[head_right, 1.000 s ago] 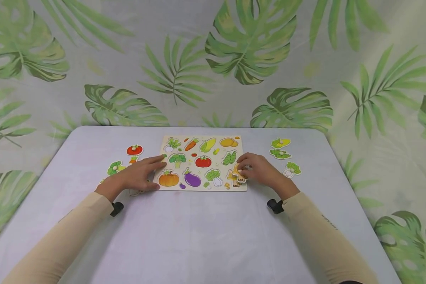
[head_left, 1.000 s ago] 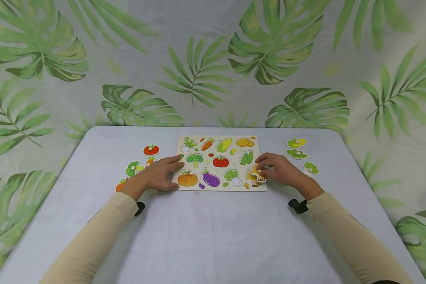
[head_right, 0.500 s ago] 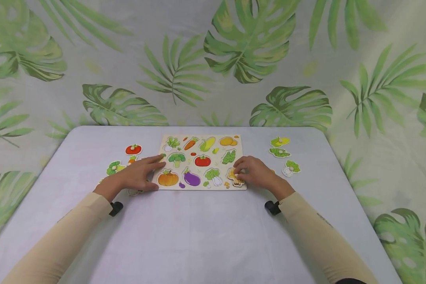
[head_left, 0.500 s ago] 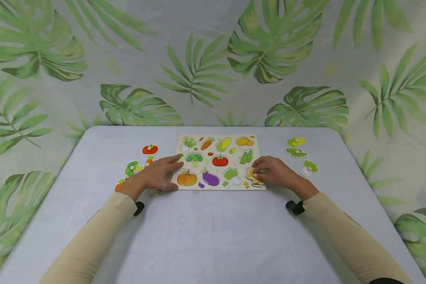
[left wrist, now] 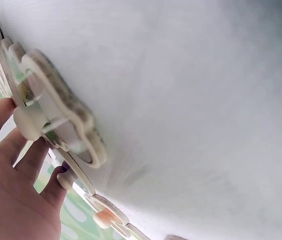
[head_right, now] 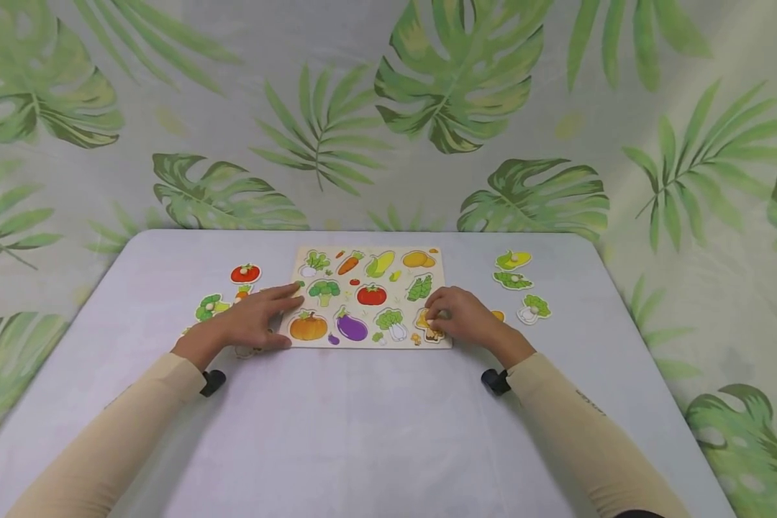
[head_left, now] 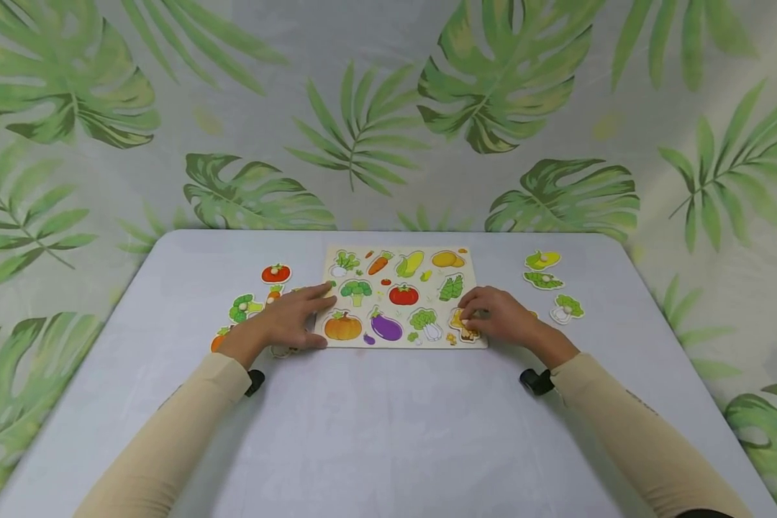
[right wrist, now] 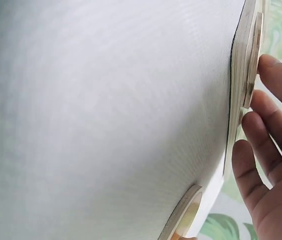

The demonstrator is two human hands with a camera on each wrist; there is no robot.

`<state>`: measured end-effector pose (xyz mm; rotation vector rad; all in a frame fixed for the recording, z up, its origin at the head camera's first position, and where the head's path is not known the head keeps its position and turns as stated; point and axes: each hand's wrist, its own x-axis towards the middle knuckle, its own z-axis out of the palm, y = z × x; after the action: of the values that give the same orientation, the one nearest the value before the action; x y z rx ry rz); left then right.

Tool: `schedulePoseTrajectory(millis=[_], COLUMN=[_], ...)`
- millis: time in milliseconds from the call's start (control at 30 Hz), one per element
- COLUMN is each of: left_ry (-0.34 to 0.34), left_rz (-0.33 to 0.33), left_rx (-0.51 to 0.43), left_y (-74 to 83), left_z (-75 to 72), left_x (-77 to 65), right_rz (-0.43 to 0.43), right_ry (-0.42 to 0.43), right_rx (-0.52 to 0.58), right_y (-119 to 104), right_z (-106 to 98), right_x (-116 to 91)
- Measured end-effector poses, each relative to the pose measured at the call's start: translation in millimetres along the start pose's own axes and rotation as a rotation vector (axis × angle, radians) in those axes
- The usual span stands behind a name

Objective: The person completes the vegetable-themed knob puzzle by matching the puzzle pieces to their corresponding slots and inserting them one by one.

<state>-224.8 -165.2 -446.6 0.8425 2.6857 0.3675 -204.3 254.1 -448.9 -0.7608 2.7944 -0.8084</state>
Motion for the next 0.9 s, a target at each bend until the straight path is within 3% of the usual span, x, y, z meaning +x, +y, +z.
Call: schedulePoseTrajectory(millis=[467,633,900], left_ry=[0.003,-0.007,-0.026], left_rz=[0.001,0.0,0.019], left_rx=[-0.007,-0.011,-0.012], left_y=[0.9,3.2,-0.9], left_z=[3.4,2.8,-2.3], left_x=[0.0,-0.3,-3.1], right_rz=[-0.003,0.011,-0.042], right_ry=[-0.009,-0.023,-0.019], right_rx=[-0.071,-0.038,-0.002], right_y=[-1.6,1.0,1.6], right_z=[5.9,6.7,5.0], right_x=[4.6,4.1,4.9])
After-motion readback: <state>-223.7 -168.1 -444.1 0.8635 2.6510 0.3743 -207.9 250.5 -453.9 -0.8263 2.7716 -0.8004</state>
